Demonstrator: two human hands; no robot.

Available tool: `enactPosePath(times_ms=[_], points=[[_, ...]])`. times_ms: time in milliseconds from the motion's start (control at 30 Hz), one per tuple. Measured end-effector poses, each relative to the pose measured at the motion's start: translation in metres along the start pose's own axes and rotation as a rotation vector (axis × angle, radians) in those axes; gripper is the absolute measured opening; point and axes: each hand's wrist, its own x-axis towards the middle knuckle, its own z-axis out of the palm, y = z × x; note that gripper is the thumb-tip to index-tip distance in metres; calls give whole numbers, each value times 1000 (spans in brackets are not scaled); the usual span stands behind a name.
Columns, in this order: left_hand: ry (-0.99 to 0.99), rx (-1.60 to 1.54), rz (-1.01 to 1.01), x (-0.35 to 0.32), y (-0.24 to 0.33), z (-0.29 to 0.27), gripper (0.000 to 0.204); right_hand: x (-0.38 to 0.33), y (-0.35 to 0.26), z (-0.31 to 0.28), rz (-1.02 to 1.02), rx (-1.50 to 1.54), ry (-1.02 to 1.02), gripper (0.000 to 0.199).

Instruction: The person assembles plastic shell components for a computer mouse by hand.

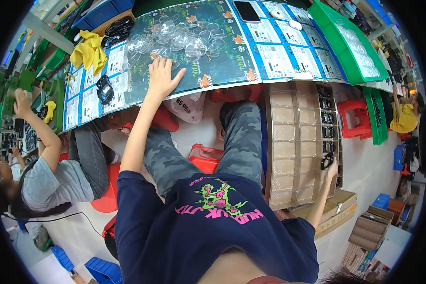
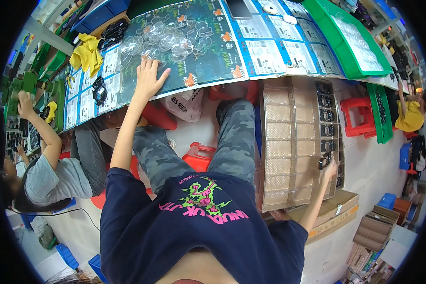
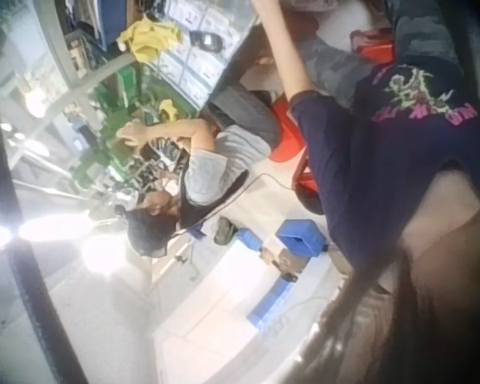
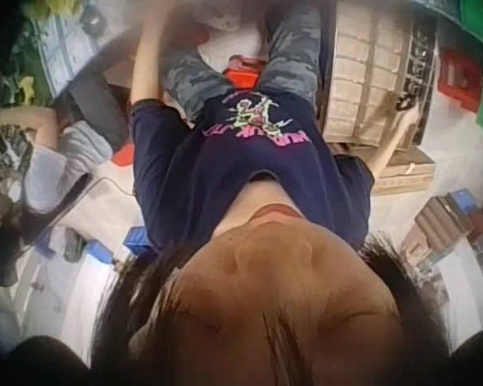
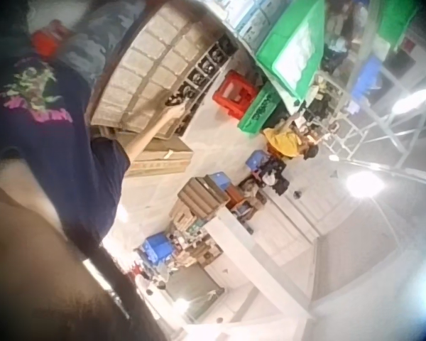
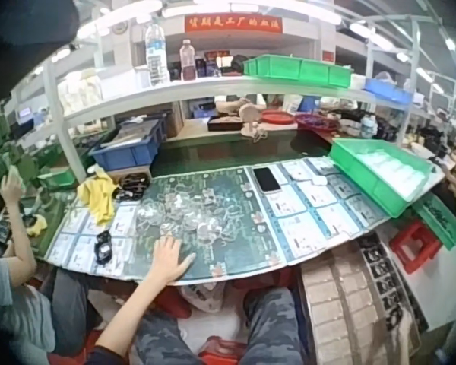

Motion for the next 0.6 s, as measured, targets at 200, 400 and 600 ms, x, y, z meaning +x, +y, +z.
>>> enactPosePath(times_ms=[200, 400, 600], points=[[27, -14, 72, -12, 12, -8, 48, -92, -68, 58, 81, 962, -447, 54], [22, -97, 97, -28, 25, -15, 52, -212, -174, 120, -89, 796, -1087, 44], [24, -172, 113, -49, 31, -16, 46, -270, -221, 163, -119, 868, -1590, 45]])
